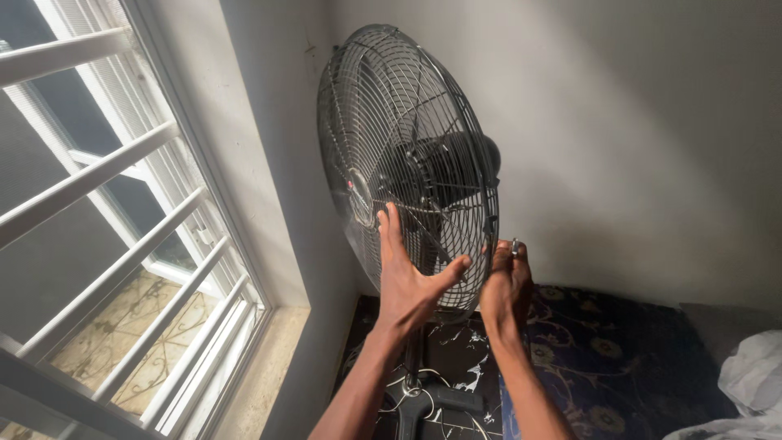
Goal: The person uses a wrench to loosen and remove the bolts securing the front grill of a standing fan. After removing the bolts, they detach the front grill and place it on the floor.
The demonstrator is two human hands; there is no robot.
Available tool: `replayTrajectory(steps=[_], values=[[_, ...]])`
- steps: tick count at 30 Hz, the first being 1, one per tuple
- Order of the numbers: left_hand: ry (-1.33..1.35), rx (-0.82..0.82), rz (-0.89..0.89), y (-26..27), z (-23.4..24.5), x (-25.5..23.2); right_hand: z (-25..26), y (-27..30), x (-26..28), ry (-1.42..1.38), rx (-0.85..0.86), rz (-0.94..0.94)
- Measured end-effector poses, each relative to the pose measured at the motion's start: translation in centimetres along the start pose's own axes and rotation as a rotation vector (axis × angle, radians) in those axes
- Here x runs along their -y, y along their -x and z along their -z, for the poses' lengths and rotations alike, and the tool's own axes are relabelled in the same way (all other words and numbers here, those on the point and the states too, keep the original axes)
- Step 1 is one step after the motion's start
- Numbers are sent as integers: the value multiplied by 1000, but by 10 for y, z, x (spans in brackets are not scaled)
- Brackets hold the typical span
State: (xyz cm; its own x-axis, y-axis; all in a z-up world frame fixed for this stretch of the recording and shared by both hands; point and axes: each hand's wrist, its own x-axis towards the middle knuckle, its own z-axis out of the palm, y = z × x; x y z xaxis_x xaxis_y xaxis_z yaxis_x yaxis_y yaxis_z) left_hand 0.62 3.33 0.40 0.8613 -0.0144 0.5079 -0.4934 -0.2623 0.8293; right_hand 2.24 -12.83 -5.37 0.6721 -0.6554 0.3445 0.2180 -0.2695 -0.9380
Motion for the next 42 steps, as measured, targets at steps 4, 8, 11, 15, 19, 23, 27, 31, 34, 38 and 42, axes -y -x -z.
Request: replayTrajectory(steps=[4, 8, 11, 15, 19, 23, 27, 31, 34, 38, 42], values=[[25, 29, -34, -10, 19, 11, -15, 32, 51, 164, -59, -34], [40, 105, 8, -20, 36, 20, -27, 47, 73, 175, -53, -43], [31, 144, 28, -24, 44, 25, -36, 51, 74, 158, -42, -49], [9, 179, 56, -28, 44, 24, -36, 46, 68, 207, -38, 25], [-3, 167, 46, -26, 39, 26, -32, 43, 63, 227, -30, 2], [-16, 142, 6, -23, 36, 32, -26, 42, 58, 173, 7, 60], [6, 81, -39, -15, 26, 32, -17, 37, 59, 196, 98, 27], [-95, -102, -149, 4, 5, 17, -8, 26, 65, 239, 188, -133], [-147, -260, -215, 10, -14, -5, 0, 15, 59, 183, 244, -166], [-267, -374, -265, 5, -30, -31, 12, -4, 51, 144, 220, 432], [-440, -473, -264, 0, -34, -43, 27, -6, 77, 60, 252, 424]])
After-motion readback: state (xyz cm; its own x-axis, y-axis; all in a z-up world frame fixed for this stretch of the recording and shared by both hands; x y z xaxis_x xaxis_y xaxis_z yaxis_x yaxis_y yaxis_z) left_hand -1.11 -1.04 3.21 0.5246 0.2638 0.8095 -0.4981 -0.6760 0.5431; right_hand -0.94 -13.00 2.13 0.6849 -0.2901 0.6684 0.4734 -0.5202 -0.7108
